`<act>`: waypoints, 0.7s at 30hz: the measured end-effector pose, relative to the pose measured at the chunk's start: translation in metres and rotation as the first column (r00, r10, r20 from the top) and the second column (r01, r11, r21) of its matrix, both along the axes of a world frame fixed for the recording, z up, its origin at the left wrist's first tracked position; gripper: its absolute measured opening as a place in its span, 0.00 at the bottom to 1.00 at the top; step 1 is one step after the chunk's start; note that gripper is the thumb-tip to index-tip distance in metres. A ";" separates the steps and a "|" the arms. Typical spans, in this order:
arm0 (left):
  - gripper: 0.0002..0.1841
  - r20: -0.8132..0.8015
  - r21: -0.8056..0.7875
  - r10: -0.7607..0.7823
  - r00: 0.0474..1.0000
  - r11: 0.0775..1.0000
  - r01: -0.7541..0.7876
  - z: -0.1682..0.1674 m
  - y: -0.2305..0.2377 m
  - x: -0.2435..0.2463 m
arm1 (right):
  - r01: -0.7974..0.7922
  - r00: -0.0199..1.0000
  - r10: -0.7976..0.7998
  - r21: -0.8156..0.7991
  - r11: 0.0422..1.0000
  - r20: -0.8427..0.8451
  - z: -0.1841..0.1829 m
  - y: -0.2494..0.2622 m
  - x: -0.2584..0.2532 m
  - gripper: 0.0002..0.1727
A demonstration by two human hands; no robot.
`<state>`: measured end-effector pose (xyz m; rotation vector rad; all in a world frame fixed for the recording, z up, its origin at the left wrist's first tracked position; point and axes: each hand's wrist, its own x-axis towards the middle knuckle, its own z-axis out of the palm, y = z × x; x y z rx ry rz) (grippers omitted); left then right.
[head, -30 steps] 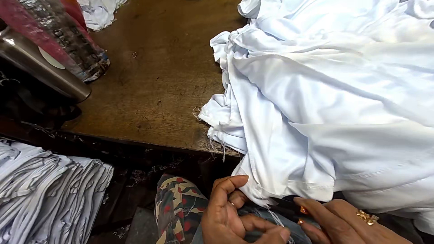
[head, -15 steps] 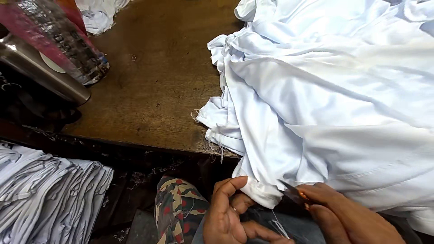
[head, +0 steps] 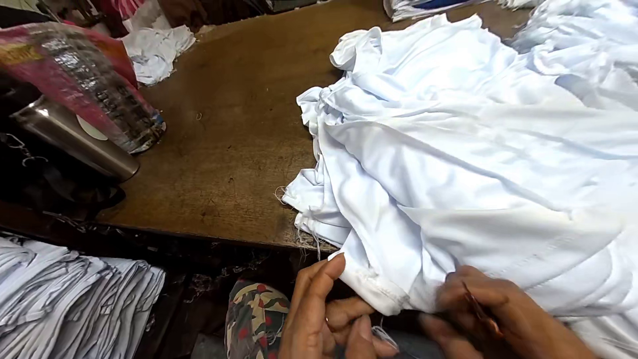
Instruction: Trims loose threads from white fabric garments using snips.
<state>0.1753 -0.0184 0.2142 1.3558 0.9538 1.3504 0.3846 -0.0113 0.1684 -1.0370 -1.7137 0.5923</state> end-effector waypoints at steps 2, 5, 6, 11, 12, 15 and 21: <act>0.29 0.085 -0.050 -0.064 0.994 0.996 0.068 0.007 0.001 0.002 | 0.032 0.999 -0.034 0.043 0.999 0.041 0.001 -0.002 -0.009 0.21; 0.29 0.133 -0.080 -0.096 0.986 0.991 0.107 0.011 -0.003 0.009 | 0.143 0.984 -0.153 0.103 0.984 0.096 -0.003 0.004 -0.021 0.18; 0.29 0.118 -0.071 -0.094 0.989 0.992 0.102 0.010 -0.004 0.010 | 0.148 0.986 -0.155 0.103 0.984 0.067 -0.004 0.007 -0.020 0.14; 0.27 -0.218 0.204 0.108 0.970 0.977 -0.063 -0.007 0.010 0.005 | -0.068 0.996 0.070 0.032 0.997 -0.052 0.007 0.016 0.002 0.07; 0.25 -0.282 0.280 0.174 0.944 0.955 -0.093 -0.011 0.016 0.004 | -0.125 0.989 0.125 0.000 0.992 -0.075 0.009 0.016 0.005 0.07; 0.11 -0.391 0.481 0.333 0.858 0.869 -0.119 -0.022 0.040 0.002 | -0.256 0.958 0.241 -0.087 0.963 -0.153 0.020 0.014 0.015 0.07; 0.03 -0.265 0.511 0.059 0.963 0.855 0.088 -0.007 0.062 -0.005 | -0.246 0.961 0.217 -0.180 0.952 -0.169 0.041 0.010 0.033 0.08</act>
